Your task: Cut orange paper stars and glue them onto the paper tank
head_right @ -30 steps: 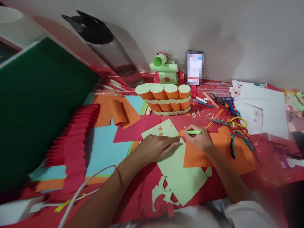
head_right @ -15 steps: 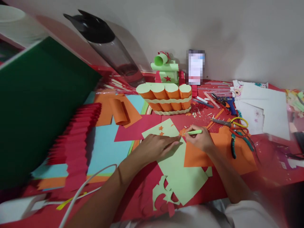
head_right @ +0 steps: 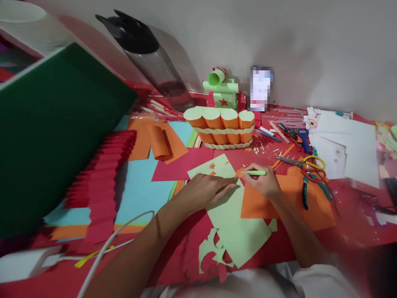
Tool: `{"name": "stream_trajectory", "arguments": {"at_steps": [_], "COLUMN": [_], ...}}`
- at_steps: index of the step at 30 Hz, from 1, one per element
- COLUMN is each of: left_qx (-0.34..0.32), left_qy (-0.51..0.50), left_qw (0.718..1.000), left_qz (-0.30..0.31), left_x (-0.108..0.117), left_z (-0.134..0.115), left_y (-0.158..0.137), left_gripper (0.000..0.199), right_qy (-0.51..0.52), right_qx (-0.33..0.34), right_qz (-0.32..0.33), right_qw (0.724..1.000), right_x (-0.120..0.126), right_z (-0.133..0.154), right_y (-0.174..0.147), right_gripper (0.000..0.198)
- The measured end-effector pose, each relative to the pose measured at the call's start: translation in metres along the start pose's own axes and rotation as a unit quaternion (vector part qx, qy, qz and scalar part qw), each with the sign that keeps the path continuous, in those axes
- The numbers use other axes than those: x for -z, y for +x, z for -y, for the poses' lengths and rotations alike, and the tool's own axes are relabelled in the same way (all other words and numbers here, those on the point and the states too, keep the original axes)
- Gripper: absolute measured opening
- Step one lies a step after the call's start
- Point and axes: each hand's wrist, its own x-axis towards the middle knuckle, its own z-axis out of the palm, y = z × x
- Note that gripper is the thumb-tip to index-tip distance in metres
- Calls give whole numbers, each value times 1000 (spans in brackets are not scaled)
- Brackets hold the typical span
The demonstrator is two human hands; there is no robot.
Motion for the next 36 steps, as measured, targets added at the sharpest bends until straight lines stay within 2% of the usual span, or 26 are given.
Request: {"name": "stream_trajectory", "arguments": {"at_steps": [8, 16, 27, 36], "left_qx": [10, 25, 22, 28], "left_qy": [-6, -1, -25, -22], "left_qw": [1000, 1000, 999, 999], "left_qz": [16, 19, 15, 13], "left_x": [2, 6, 6, 5], "left_z": [-1, -3, -3, -3], "left_y": [1, 1, 2, 2], "left_gripper": [51, 51, 51, 50], "right_qy": [6, -17, 4, 0], "right_qx": [25, 16, 14, 9], "right_qz": [11, -4, -16, -11], "right_qw": [1000, 1000, 1000, 1000], "right_x": [-1, 2, 1, 1], "right_z": [2, -2, -3, -1], "right_y": [2, 0, 1, 1], "right_gripper": [24, 14, 25, 22]}}
